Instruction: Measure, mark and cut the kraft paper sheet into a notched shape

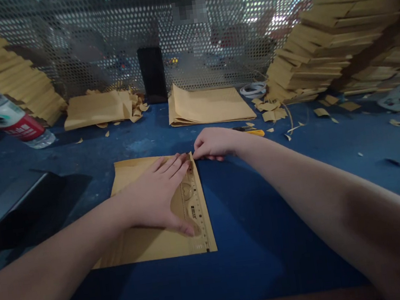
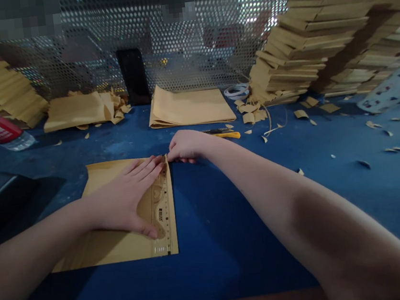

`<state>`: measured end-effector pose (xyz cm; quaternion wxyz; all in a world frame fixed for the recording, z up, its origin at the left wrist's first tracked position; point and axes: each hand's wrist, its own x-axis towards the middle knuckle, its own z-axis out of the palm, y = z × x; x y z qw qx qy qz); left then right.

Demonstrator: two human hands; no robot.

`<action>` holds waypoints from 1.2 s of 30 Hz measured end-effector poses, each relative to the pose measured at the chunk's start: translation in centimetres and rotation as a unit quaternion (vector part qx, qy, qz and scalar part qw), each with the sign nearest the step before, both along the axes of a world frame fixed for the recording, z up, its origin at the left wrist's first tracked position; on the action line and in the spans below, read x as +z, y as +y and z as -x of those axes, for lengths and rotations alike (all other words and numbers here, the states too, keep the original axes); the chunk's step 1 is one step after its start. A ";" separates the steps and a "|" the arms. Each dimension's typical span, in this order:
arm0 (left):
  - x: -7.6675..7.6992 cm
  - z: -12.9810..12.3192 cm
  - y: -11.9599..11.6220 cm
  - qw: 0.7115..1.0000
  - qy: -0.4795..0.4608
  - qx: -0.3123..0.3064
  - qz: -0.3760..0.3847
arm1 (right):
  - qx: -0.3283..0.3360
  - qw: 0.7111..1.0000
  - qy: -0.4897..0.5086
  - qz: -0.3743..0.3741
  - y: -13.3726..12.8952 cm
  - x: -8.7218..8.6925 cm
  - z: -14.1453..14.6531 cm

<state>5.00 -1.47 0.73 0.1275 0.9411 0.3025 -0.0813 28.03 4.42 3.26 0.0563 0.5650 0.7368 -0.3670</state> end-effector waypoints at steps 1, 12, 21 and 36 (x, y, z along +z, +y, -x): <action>0.0 0.0 0.0 1.000 0.000 0.000 0.001 | -0.001 1.000 -0.001 0.001 0.0 0.0 0.0; 0.2 0.1 0.0 1.000 -0.002 -0.005 0.009 | -0.017 1.000 -0.011 -0.001 0.1 -0.2 0.1; -0.2 0.4 0.3 1.000 -0.016 -0.012 0.003 | -0.029 1.000 -0.010 0.002 0.0 -0.5 0.2; 0.2 0.2 0.0 1.000 -0.017 -0.014 0.002 | -0.071 0.997 -0.018 -0.008 -0.3 -0.4 0.8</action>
